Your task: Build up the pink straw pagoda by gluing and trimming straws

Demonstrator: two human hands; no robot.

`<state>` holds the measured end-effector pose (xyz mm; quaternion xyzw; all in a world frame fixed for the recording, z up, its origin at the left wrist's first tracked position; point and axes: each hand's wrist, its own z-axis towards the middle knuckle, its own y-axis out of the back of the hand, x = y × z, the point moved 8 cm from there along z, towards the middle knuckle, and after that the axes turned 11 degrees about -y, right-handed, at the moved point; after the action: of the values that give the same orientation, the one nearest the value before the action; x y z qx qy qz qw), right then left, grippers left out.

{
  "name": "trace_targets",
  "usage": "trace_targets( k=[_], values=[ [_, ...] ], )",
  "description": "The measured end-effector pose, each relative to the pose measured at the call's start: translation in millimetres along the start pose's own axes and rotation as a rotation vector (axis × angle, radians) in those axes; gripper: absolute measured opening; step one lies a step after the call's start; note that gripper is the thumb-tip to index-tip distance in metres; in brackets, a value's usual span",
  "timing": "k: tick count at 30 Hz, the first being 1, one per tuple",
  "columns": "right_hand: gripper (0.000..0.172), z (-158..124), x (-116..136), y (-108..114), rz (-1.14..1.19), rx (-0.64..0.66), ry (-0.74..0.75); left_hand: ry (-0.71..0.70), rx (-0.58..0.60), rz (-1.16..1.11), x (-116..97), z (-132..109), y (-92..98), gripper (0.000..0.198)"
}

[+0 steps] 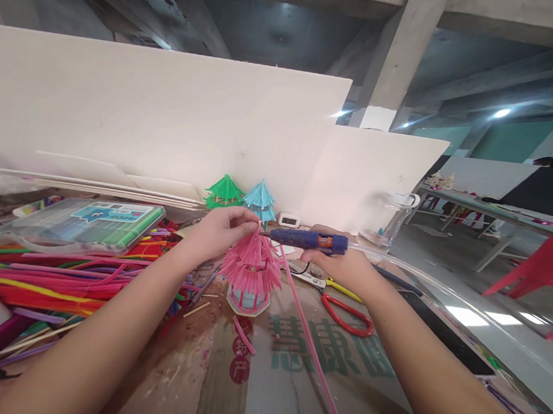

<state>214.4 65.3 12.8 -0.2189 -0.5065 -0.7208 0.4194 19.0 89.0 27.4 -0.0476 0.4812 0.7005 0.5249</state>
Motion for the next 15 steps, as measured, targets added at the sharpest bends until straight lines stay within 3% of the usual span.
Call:
trace_targets(
  k=[7, 15],
  values=[
    [0.019, -2, 9, 0, -0.033, 0.021, -0.008, -0.010, 0.010, -0.028, -1, 0, -1.1, 0.034],
    [0.023, -5, 11, -2, -0.098, 0.051, -0.035, -0.008, 0.009, -0.003, -1, 0, -0.2, 0.033]
  ],
)
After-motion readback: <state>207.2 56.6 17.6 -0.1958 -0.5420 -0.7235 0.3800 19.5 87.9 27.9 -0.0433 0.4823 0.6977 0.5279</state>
